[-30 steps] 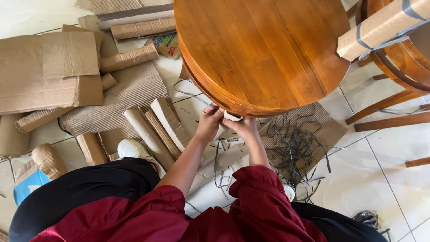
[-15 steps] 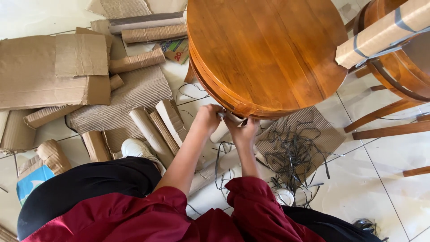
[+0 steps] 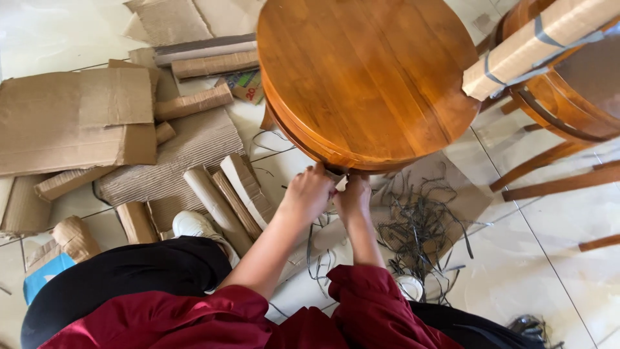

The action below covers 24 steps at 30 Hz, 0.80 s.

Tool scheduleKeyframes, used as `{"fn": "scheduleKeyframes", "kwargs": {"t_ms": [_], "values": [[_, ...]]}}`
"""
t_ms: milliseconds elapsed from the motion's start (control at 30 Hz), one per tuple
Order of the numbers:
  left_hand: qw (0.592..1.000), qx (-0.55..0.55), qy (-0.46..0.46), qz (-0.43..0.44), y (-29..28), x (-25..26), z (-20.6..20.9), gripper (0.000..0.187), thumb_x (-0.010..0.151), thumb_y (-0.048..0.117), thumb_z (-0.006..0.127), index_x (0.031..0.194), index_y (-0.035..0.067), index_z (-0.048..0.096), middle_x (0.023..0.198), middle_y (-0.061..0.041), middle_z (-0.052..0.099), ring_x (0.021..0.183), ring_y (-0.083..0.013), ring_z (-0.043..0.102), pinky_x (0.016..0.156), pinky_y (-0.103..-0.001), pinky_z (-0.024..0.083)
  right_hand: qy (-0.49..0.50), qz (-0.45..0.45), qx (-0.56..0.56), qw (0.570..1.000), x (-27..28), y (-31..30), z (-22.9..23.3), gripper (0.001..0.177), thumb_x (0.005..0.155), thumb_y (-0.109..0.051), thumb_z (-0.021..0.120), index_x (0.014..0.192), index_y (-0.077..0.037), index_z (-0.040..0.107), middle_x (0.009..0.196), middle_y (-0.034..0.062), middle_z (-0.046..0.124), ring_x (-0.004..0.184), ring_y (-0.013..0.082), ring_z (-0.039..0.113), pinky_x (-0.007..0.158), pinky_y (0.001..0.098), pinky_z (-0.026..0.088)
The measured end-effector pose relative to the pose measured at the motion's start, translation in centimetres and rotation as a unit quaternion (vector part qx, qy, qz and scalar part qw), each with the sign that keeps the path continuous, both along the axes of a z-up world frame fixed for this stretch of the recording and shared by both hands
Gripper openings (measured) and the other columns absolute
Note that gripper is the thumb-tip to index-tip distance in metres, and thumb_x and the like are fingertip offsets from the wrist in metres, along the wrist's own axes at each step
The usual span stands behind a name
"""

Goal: Secure cardboard protection to a wooden table leg using plastic straps

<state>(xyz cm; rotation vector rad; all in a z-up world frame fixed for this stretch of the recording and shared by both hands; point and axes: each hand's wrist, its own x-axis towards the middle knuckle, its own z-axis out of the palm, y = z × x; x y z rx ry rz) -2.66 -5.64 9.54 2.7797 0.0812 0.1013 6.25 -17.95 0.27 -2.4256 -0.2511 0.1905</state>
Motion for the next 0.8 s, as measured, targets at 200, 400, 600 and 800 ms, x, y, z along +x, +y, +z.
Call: {"fn": "scheduleKeyframes", "kwargs": {"t_ms": [200, 400, 600, 800], "values": [[0.983, -0.100, -0.137, -0.065, 1.8, -2.5, 2.0, 0.008, 0.083, 0.012, 0.067, 0.075, 0.014, 0.067, 0.099, -0.008, 0.057, 0.102, -0.0371, 0.062, 0.083, -0.048, 0.056, 0.041, 0.160, -0.125, 0.978, -2.0, -2.3, 7.8, 0.018, 0.096, -0.024, 0.066, 0.101, -0.013, 0.080, 0.092, 0.0152, 0.077, 0.094, 0.0367, 0.075, 0.080, 0.0468, 0.062], [0.888, -0.342, -0.292, -0.093, 2.1, -2.4, -2.2, 0.017, 0.100, 0.012, 0.064, 0.090, 0.000, 0.068, 0.098, -0.014, 0.071, 0.097, -0.0367, 0.071, 0.088, -0.045, 0.056, 0.052, 0.256, -0.226, 0.939, -3.7, -1.0, 9.7, 0.019, 0.091, -0.022, 0.065, 0.098, -0.011, 0.079, 0.088, 0.0167, 0.076, 0.088, 0.0413, 0.075, 0.075, 0.0536, 0.060], [0.842, -0.442, -0.287, -0.118, 1.8, -1.8, -3.4, 0.014, 0.090, -0.003, 0.071, 0.104, -0.004, 0.074, 0.104, -0.022, 0.072, 0.100, -0.0428, 0.071, 0.090, -0.050, 0.055, -0.013, 0.317, -0.187, 0.930, -5.8, -1.0, 15.5, 0.023, 0.093, -0.015, 0.058, 0.079, -0.007, 0.075, 0.082, 0.0196, 0.075, 0.080, 0.0470, 0.072, 0.071, 0.0569, 0.058], [0.861, -0.443, -0.235, -0.089, 2.0, -1.5, -6.2, 0.012, 0.087, 0.004, 0.077, 0.097, 0.010, 0.075, 0.090, -0.003, 0.075, 0.091, -0.0291, 0.074, 0.090, -0.043, 0.054, -0.042, 0.280, -0.030, 0.959, -6.4, -0.6, 18.4, 0.015, 0.095, -0.016, 0.067, 0.094, -0.008, 0.080, 0.092, 0.0153, 0.078, 0.089, 0.0394, 0.073, 0.078, 0.0483, 0.060]]}}
